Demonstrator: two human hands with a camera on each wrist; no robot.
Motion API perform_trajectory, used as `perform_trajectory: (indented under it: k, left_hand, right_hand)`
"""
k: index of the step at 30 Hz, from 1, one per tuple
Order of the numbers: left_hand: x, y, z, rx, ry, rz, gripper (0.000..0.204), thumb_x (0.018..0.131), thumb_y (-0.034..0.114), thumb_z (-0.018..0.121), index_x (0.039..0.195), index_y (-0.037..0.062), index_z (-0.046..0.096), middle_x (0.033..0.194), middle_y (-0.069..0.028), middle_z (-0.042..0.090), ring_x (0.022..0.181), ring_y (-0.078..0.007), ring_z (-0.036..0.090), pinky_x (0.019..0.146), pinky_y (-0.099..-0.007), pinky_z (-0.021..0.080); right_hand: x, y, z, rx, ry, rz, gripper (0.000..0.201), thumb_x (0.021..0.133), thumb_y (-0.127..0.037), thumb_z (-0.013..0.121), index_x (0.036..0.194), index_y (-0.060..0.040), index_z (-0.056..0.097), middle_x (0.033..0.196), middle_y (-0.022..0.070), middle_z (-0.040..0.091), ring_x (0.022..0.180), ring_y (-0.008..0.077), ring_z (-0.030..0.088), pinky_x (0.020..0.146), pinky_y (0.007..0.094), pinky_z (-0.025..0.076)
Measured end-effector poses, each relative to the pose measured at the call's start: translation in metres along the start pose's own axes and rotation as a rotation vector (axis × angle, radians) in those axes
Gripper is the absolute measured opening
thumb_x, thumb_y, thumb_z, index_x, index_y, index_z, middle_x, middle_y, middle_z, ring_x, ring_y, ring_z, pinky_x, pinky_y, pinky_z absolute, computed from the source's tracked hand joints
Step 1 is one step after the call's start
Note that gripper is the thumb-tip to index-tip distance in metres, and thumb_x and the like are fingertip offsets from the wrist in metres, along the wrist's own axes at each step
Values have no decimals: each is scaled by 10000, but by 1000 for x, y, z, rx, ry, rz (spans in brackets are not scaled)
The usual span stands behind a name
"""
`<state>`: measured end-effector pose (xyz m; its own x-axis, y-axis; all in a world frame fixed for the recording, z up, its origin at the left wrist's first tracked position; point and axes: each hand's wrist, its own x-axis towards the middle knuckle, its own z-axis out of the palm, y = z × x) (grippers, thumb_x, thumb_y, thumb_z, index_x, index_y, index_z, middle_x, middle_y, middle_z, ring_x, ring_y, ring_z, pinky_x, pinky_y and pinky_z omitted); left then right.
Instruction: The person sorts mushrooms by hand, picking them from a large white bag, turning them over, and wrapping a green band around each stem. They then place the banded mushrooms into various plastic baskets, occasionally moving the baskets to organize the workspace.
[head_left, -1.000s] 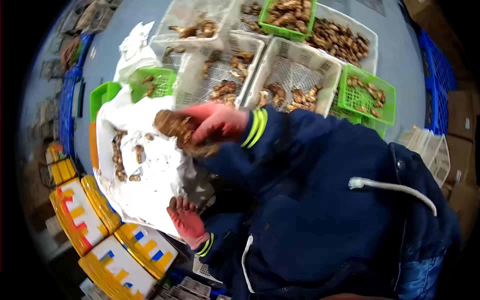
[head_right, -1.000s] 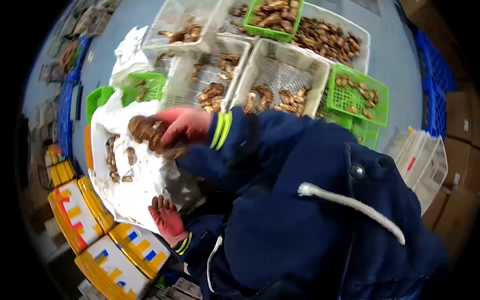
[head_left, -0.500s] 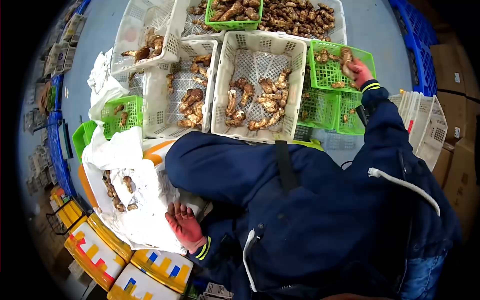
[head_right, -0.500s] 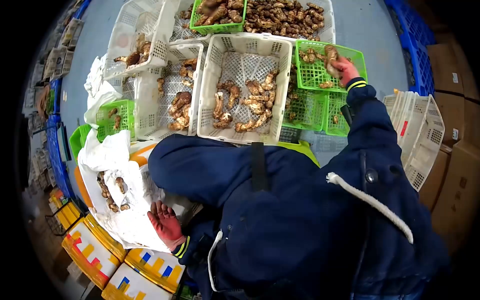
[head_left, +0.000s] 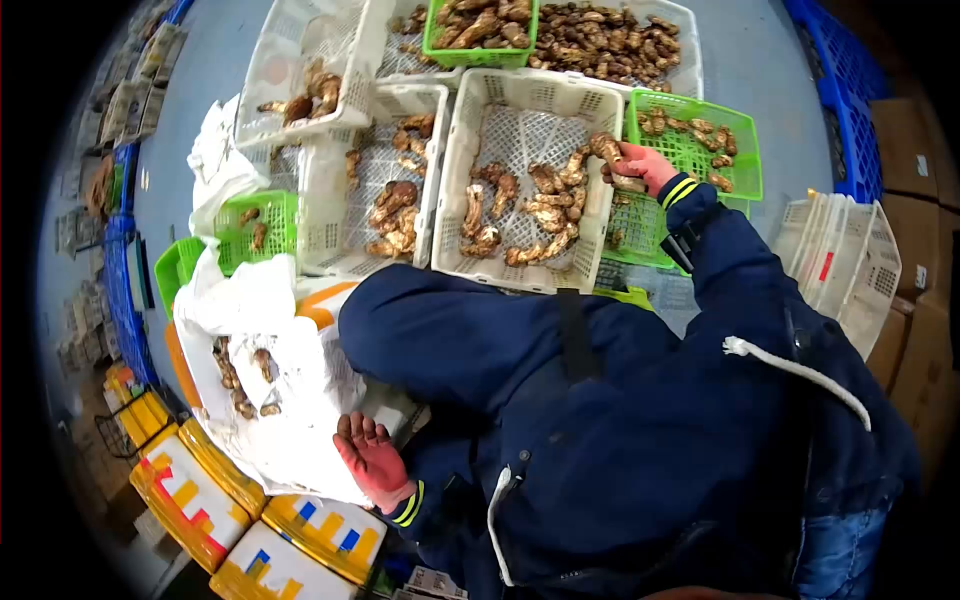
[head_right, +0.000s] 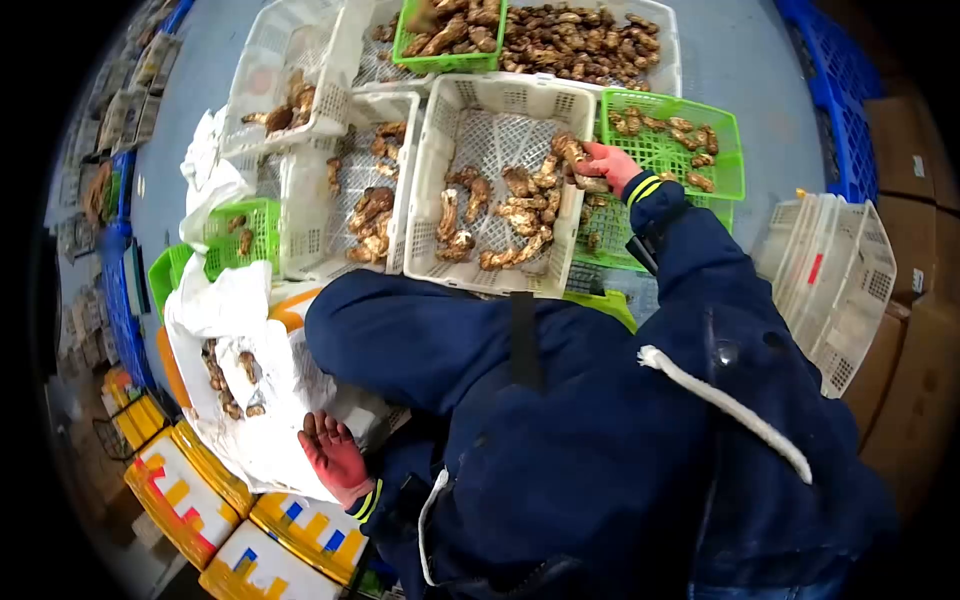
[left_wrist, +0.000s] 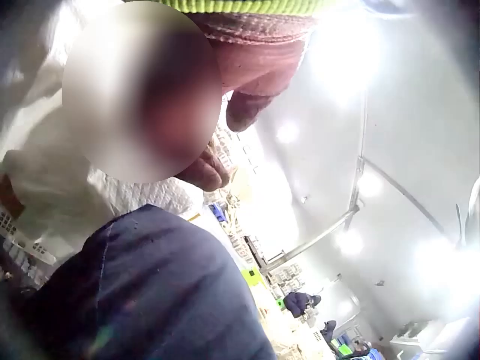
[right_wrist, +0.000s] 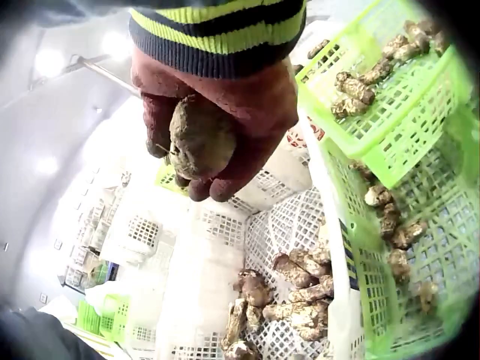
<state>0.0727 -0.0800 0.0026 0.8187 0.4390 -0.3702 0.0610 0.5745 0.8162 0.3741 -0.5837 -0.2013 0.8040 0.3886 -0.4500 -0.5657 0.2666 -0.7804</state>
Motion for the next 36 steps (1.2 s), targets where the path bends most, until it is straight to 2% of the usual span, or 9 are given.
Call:
perform_trajectory:
  k: [15, 21, 23, 24, 25, 28, 31, 33, 36]
  left_hand:
    - [-29, 0, -3, 5, 18, 193, 367, 957, 330, 415, 1192, 57, 489, 1085, -72, 577, 903, -162, 549, 786, -294, 429]
    - [-6, -4, 12, -59, -195, 75, 418, 963, 342, 389, 1260, 53, 450, 1145, -78, 547, 992, -157, 532, 871, -295, 430]
    - [-1, -12, 46, -43, -184, 66, 403, 963, 346, 392, 1233, 58, 469, 1126, -82, 563, 952, -173, 554, 828, -297, 455]
    - [0, -14, 61, -24, -135, 74, 389, 962, 351, 395, 1205, 62, 488, 1107, -87, 578, 912, -190, 577, 784, -299, 480]
    - [4, -16, 67, -14, -162, 74, 389, 962, 351, 395, 1205, 62, 488, 1107, -87, 578, 912, -190, 577, 784, -299, 480]
    - [17, -22, 76, -148, -524, 2, 418, 974, 325, 356, 1257, 27, 427, 1193, -149, 543, 1000, -241, 585, 862, -365, 494]
    - [16, -21, 85, -121, -639, -26, 438, 980, 310, 332, 1321, 40, 384, 1231, -140, 529, 1057, -237, 561, 932, -372, 443]
    - [13, -24, 84, -108, -611, -12, 438, 978, 312, 335, 1317, 40, 391, 1236, -140, 527, 1056, -244, 564, 950, -390, 433]
    - [7, -23, 81, -70, -510, 14, 432, 973, 323, 359, 1291, 40, 429, 1218, -132, 538, 1011, -215, 568, 897, -372, 448]
  right_hand:
    - [-29, 34, -4, -298, 244, 167, 348, 795, -182, 676, 1079, -3, 584, 915, 38, 638, 764, 120, 593, 672, 269, 468]
    - [-110, -17, -29, -270, 260, -217, 447, 769, -182, 705, 1142, 3, 541, 980, 43, 628, 796, 127, 578, 719, 270, 459]
    - [-155, -40, -80, -311, 631, -420, 392, 784, -194, 687, 1110, -10, 572, 956, 39, 641, 805, 134, 587, 744, 284, 468]
    - [-184, -58, -136, -902, 864, -381, 363, 783, -266, 686, 1042, -22, 612, 907, 51, 655, 803, 141, 599, 736, 286, 471]
    - [-213, -64, -182, -411, 899, -667, 395, 764, -353, 694, 972, -23, 634, 851, 70, 661, 782, 148, 600, 704, 296, 470]
    - [-336, -94, -245, -705, 1725, -793, 480, 736, -388, 681, 1003, 6, 613, 917, 141, 645, 860, 227, 596, 751, 337, 461]
    - [-436, -77, -278, -662, 2147, -561, 559, 718, -405, 647, 1054, 39, 593, 1032, 215, 623, 1012, 325, 584, 864, 370, 449]
    - [-477, -22, -379, -299, 2363, 187, 739, 689, -547, 619, 1075, 81, 570, 1118, 246, 575, 1064, 358, 545, 902, 381, 432]
    - [-475, 3, -381, -385, 2006, 319, 918, 657, -659, 582, 1151, 113, 516, 1203, 280, 511, 1152, 371, 481, 957, 396, 392]
